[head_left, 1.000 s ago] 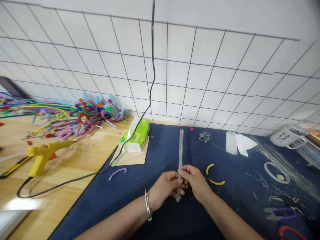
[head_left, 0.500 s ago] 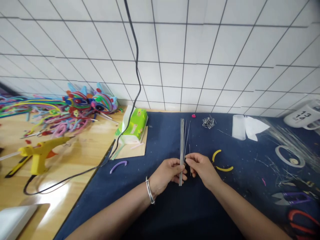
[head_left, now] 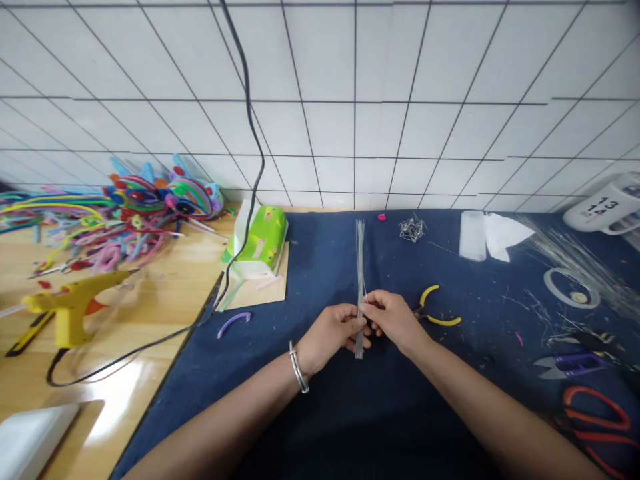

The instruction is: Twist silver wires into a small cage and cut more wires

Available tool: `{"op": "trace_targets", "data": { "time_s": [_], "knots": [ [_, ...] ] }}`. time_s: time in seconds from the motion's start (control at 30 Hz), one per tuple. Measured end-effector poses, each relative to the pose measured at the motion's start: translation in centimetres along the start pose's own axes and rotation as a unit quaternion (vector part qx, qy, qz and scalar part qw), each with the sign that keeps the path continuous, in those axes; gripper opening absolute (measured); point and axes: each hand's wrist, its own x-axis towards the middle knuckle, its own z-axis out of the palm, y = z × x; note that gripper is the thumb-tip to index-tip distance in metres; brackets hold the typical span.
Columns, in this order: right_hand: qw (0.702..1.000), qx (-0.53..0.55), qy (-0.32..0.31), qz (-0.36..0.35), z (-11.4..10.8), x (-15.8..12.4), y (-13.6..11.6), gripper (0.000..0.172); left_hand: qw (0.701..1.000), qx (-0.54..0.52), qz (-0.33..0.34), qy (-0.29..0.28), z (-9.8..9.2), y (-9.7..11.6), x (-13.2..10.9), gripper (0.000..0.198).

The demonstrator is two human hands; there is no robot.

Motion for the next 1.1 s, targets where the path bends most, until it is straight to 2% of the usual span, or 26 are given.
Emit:
{"op": "trace_targets", "data": {
  "time_s": [0.27, 0.4, 0.63, 1.1],
  "knots": [
    [0.999, -0.021, -0.018, 0.016, 0.0, 0.2, 0.0, 0.018, 0.999, 0.034, -0.020, -0.032, -0.4, 0.2, 0.2, 0.020],
    [0.999, -0.029, -0.019, 0.013, 0.0, 0.2, 0.3, 0.019, 0.995, 0.094, -0.013, -0.042, -0.8, 0.4, 0.0, 0.025],
    [0.998, -0.052, -0.016, 0.013, 0.1, 0.4, 0.5, 0.021, 0.970, 0.241, -0.003, -0.013, -1.2, 0.3, 0.0, 0.029],
    [0.999, -0.047, -0.003, 0.007, 0.2, 0.5, 1.2, 0.022, 0.946, 0.322, -0.021, 0.022, -1.5, 0.7, 0.2, 0.036]
  ]
}}
